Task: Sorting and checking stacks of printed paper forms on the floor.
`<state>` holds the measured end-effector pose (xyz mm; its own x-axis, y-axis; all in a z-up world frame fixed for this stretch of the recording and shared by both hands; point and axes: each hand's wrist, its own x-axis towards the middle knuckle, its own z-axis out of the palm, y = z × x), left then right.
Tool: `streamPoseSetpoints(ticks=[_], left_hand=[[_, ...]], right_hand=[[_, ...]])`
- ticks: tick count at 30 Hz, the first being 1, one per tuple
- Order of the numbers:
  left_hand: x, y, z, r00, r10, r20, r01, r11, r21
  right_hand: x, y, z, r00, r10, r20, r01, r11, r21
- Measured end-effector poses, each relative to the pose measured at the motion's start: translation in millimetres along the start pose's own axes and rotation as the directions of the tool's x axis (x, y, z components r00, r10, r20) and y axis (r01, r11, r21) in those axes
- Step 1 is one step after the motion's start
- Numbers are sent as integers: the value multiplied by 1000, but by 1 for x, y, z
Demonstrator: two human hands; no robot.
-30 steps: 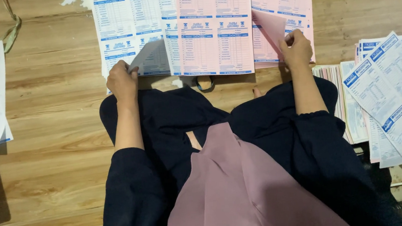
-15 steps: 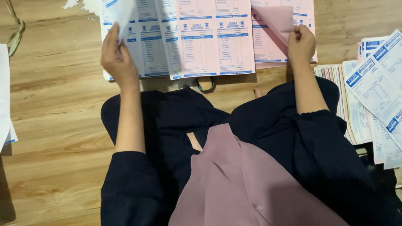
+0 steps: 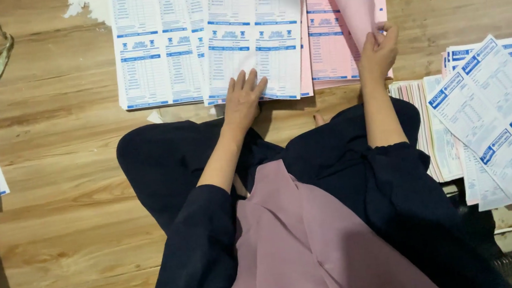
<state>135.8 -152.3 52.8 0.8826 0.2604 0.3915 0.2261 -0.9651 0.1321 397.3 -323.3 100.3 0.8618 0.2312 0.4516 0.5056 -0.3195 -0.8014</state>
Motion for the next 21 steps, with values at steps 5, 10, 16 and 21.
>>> streamPoseSetpoints(ticks=[5, 10, 16, 21], left_hand=[[6, 5, -23, 999, 39, -31, -39, 999, 25], [6, 11, -33, 987, -21, 158, 28, 999, -46], [-15, 2, -56, 993, -112, 27, 114, 988, -106], [-61, -50, -82, 923, -381, -55, 374, 921, -112]], right_hand=[[-4, -46, 5, 952, -306, 25, 306, 937, -169], [-27, -112, 33, 763, -598, 247, 640, 752, -155], [-94, -112, 101, 574, -760, 306, 817, 556, -151], [-142, -91, 108, 499, -589, 635, 792, 608, -58]])
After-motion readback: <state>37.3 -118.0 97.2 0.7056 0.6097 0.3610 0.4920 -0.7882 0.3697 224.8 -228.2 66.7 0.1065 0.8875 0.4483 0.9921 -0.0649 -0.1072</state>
